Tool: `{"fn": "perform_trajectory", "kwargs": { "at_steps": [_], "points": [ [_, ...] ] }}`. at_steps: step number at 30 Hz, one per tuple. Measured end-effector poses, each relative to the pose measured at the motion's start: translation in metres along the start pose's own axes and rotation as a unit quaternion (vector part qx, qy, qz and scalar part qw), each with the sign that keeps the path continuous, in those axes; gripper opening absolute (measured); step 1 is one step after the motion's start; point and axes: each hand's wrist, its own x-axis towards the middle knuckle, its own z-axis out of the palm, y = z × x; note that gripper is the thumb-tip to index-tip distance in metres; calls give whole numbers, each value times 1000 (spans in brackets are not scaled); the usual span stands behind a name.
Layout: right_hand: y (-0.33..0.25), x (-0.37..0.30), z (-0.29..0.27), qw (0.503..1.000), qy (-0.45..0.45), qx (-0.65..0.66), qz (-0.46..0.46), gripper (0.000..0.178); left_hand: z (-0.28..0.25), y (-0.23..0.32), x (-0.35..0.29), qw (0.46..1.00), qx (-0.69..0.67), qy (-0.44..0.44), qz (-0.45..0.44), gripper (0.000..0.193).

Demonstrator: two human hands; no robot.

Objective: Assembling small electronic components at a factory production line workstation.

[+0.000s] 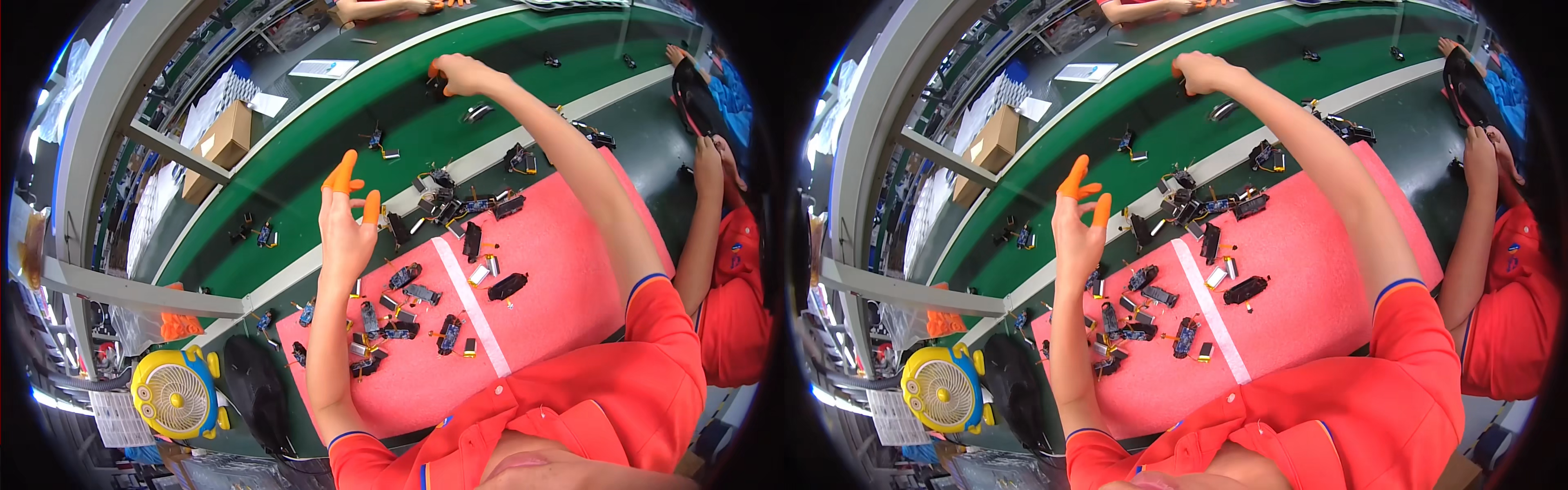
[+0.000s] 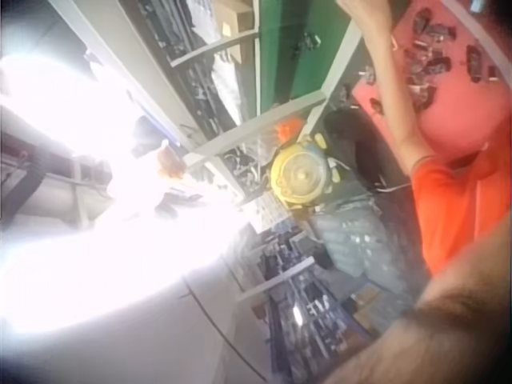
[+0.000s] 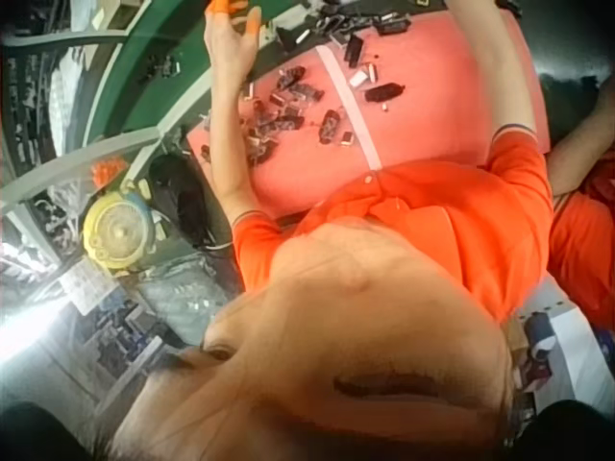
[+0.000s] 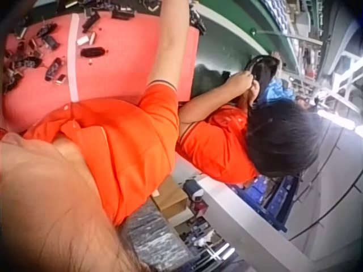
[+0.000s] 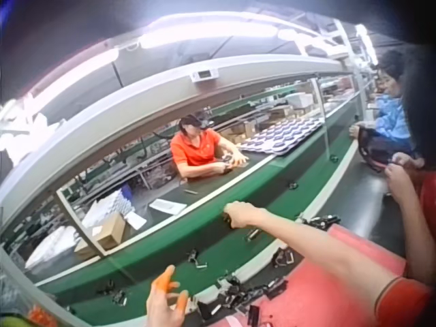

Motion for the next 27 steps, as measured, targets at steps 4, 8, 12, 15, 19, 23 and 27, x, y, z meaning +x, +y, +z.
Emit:
{"fn": "perform_trajectory", "kwargs": {
  "at_steps": [4, 8, 12, 15, 19, 23, 27],
  "points": [
    [55, 29, 60, 986, 61, -152, 2, 30, 10, -5, 0, 999, -2, -19, 49, 54],
    [34, 31, 63, 988, 101, -112, -19, 29, 13, -15, -4, 997, 30, -73, 22, 52],
    [-64, -3, 42, 937, 25, 345, 43, 33, 18, -17, -8, 996, 42, -36, 64, 47],
    [-119, -52, 45, 887, 0, 458, 48, 35, 34, -6, -5, 960, 191, 167, 115, 43],
    [-152, -80, 47, 888, 63, 456, -9, 33, 22, 2, -8, 983, 73, 160, 46, 38],
    [-158, -103, 40, 839, 7, 542, -53, 36, 2, 19, 1, 885, -441, 112, -96, 35],
    [-155, -102, 47, 817, -78, 567, -69, 36, -1, -3, 5, 882, -452, 98, -94, 35]
  ]
}}
